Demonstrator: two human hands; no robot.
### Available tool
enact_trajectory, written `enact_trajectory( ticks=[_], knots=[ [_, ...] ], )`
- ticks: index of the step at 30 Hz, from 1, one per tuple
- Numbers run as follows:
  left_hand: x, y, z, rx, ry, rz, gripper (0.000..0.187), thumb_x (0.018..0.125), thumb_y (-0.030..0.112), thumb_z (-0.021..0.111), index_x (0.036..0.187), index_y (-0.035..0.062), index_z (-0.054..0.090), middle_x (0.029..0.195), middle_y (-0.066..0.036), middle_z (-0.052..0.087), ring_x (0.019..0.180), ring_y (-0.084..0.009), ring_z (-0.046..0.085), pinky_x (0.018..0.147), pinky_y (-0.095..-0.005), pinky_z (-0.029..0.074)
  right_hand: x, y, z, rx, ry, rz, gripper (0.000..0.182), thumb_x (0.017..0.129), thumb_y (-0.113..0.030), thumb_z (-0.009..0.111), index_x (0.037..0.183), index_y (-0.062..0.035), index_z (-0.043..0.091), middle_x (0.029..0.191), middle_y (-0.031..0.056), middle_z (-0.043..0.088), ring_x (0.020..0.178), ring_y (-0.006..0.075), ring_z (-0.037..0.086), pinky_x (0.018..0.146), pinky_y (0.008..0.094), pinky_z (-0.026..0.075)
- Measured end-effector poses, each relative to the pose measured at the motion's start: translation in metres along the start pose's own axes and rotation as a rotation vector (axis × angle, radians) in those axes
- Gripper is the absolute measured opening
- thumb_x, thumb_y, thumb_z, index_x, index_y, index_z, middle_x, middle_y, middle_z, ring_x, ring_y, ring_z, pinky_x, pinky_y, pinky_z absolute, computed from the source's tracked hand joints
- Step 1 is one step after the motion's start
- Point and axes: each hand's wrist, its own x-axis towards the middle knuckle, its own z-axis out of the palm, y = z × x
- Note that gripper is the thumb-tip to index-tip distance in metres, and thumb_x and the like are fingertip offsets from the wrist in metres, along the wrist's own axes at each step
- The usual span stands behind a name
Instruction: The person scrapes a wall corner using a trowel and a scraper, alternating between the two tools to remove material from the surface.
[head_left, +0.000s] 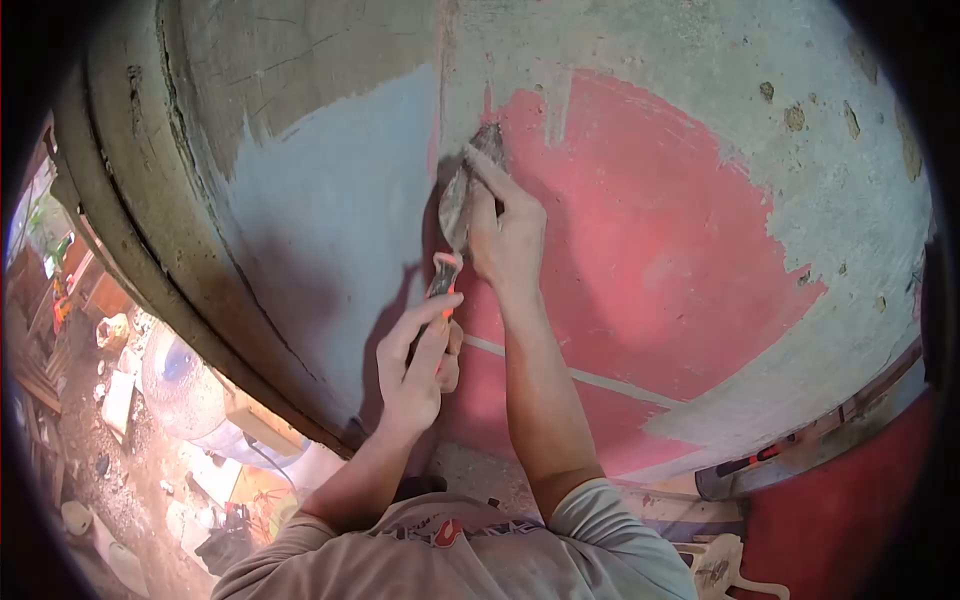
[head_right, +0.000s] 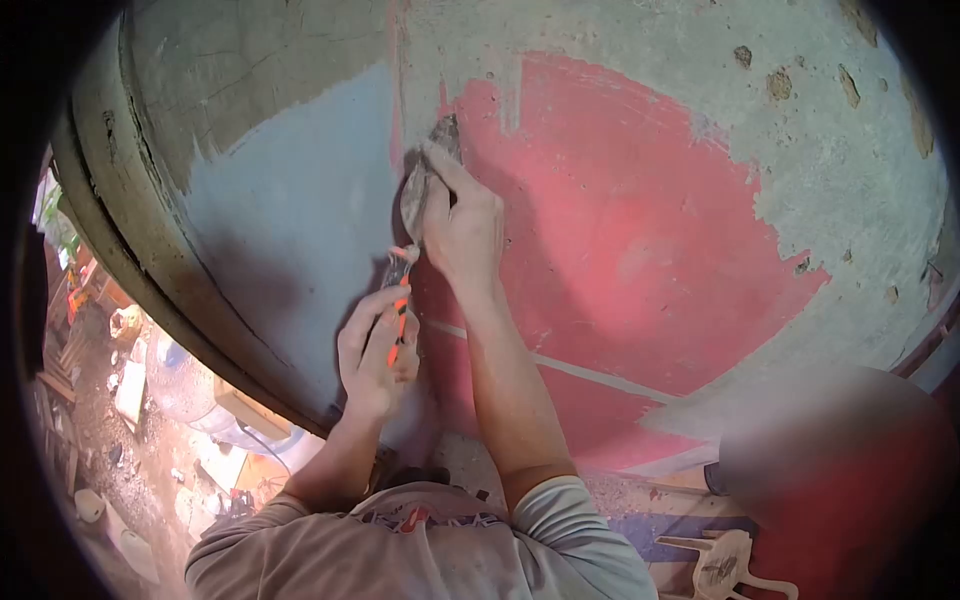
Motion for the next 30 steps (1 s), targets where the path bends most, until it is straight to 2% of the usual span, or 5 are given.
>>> enact_trajectory(
  ticks=[5, 6, 12, 24, 30],
  knots=[
    [0.0, 0.004, -0.002, 0.057, -0.011, -0.007, 0.029, 0.112, 0.015, 0.05, 0.135, 0.004, 0.063, 0.084, -0.004, 0.058, 0.051, -0.0011, 0.038, 0.045, -0.021, 0.029, 0.0, -0.008, 0.002, 0.082, 0.021, 0.013, 0.035, 0.1, -0.01, 0.056, 0.131, -0.0055, 0.071, 0.126, 0.0227, 0.072, 0.122, 0.035, 0.069, 0.103, 0.0375, 0.053],
    [0.001, 0.001, -0.008, 0.014, -0.037, -0.021, 0.029, 0.112, 0.015, 0.051, 0.136, 0.005, 0.063, 0.083, -0.004, 0.056, 0.051, -0.0015, 0.037, 0.045, -0.0211, 0.029, -0.002, 0.009, 0.009, 0.002, 0.102, -0.172, 0.034, 0.1, -0.01, 0.056, 0.131, -0.0072, 0.071, 0.118, 0.0241, 0.073, 0.106, 0.0352, 0.075, 0.09, 0.0374, 0.057],
    [-0.038, -0.058, -0.044, -0.025, 0.009, -0.128, 0.028, 0.112, 0.015, 0.051, 0.136, 0.0056, 0.062, 0.08, -0.002, 0.054, 0.051, -0.0019, 0.037, 0.045, -0.0215, 0.028, -0.063, 0.023, 0.006, -0.016, -0.01, 0.09, 0.035, 0.1, -0.003, 0.054, 0.131, -0.0033, 0.071, 0.121, 0.022, 0.075, 0.113, 0.0262, 0.074, 0.097, 0.0343, 0.055],
    [0.035, 0.028, -0.004, 0.065, -0.104, 0.042, 0.028, 0.111, 0.013, 0.05, 0.134, 0.0051, 0.064, 0.08, 0.0, 0.052, 0.052, -0.0013, 0.036, 0.045, -0.0214, 0.029, 0.035, -0.008, 0.012, 0.025, 0.178, -0.223, 0.035, 0.098, -0.006, 0.055, 0.13, -0.0043, 0.071, 0.117, 0.0241, 0.074, 0.111, 0.0365, 0.073, 0.094, 0.0396, 0.057],
    [-0.002, -0.014, -0.017, 0.016, -0.056, -0.074, 0.027, 0.111, 0.012, 0.05, 0.134, 0.0038, 0.063, 0.08, 0.001, 0.052, 0.053, -0.0009, 0.037, 0.045, -0.0207, 0.03, -0.012, 0.012, 0.007, 0.02, 0.091, -0.089, 0.035, 0.099, -0.005, 0.055, 0.13, -0.0038, 0.071, 0.119, 0.0228, 0.074, 0.112, 0.0298, 0.075, 0.09, 0.0368, 0.056]
  ],
)
